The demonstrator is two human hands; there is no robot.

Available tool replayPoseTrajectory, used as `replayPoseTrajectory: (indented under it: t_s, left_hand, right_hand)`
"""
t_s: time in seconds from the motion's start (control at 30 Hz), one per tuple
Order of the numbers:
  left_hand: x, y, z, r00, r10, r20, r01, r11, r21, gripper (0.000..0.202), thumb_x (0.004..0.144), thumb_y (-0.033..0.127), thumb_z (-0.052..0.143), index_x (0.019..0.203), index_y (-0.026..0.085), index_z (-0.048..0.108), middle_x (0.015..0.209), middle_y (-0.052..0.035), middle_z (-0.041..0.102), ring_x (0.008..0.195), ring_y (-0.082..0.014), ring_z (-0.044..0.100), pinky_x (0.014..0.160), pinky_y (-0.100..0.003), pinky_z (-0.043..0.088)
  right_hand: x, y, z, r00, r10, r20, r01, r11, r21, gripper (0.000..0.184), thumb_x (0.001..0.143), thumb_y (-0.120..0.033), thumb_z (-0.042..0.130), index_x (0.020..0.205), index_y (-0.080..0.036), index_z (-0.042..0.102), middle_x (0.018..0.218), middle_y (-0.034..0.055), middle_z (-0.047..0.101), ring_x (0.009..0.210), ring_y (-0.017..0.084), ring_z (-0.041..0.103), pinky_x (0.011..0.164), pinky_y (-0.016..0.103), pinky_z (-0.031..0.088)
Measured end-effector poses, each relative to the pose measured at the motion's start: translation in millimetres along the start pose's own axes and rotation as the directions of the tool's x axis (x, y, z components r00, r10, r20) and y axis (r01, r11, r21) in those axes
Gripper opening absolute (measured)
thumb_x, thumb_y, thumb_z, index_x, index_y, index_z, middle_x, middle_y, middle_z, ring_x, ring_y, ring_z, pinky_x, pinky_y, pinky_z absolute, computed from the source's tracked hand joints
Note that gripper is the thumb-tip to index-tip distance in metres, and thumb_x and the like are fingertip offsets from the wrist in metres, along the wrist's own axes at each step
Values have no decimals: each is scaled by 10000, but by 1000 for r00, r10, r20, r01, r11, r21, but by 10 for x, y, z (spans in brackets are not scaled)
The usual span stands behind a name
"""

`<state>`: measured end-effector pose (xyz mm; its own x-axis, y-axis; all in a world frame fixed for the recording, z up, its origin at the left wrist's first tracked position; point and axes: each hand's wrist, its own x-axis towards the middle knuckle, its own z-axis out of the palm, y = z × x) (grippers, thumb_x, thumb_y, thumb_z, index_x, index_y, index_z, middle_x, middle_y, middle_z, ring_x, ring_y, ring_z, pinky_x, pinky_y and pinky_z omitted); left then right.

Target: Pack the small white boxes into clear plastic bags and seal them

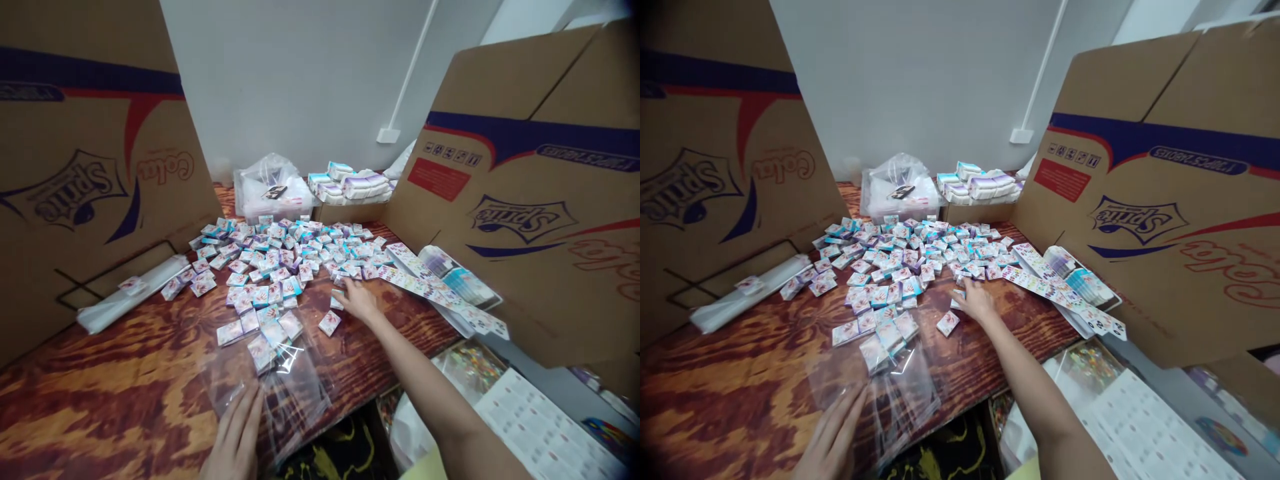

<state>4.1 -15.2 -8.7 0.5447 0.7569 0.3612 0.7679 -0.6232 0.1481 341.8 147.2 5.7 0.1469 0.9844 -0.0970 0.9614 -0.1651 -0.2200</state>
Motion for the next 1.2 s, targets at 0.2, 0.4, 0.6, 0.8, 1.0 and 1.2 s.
replayPoseTrajectory:
  t_s: [0.2, 0.4, 0.6, 0.8, 1.0, 1.2]
  left_hand:
    - [8, 5, -12, 999, -11, 50, 12, 1000, -22, 721, 835, 25, 350, 1462, 221, 53, 1358, -107, 484, 1264, -219, 431, 1020, -338, 407]
    - [-5, 6, 61, 995, -45, 93, 42, 998, 37, 722, 839, 8, 326, 1461, 197, 13, 1355, -125, 483, 1259, -234, 437, 987, -343, 441]
    - [-34, 17, 111, 992, -84, 97, 80, 996, 47, 767, 800, -50, 289, 1457, 210, -10, 1351, -97, 494, 1266, -213, 427, 996, -319, 429]
    - [-80, -9, 135, 988, -88, 126, 89, 996, -5, 749, 819, -11, 327, 1457, 209, 1, 1380, -97, 462, 1300, -221, 376, 998, -314, 424]
    - [-109, -29, 136, 986, -96, 139, 103, 994, -44, 756, 812, -16, 331, 1457, 220, 14, 1400, -91, 437, 1306, -213, 366, 969, -275, 442]
    - [-70, -9, 41, 984, -102, 147, 116, 989, -96, 775, 794, -32, 323, 1457, 205, -1, 1417, -116, 407, 1318, -228, 349, 1008, -334, 415]
  right_hand:
    - [147, -309, 137, 986, -152, 70, 152, 988, 7, 643, 810, -346, 557, 1396, -289, 298, 1135, 91, 514, 1008, 227, 558, 846, 319, 393]
    - [445, -808, 190, 943, -328, -62, 334, 921, 201, 587, 874, -341, 475, 1411, -216, 273, 1114, 98, 480, 989, 205, 523, 882, 305, 374]
    - [546, -1029, 387, 917, -398, 34, 389, 909, 150, 487, 838, -333, 550, 1297, -219, 435, 1078, 97, 501, 1023, 238, 494, 886, 331, 353]
    - [584, -1161, 329, 939, -342, 35, 336, 933, 129, 472, 898, -338, 421, 1339, -196, 336, 1168, 131, 421, 1010, 229, 514, 852, 320, 377]
    - [625, -1491, 362, 918, -364, 160, 355, 931, 82, 669, 715, -371, 659, 1303, -215, 383, 1133, 125, 469, 973, 262, 548, 791, 335, 400]
    - [563, -1314, 136, 904, -392, 170, 386, 920, 70, 693, 693, -192, 622, 1335, -217, 362, 1169, 124, 464, 1046, 270, 513, 831, 340, 384]
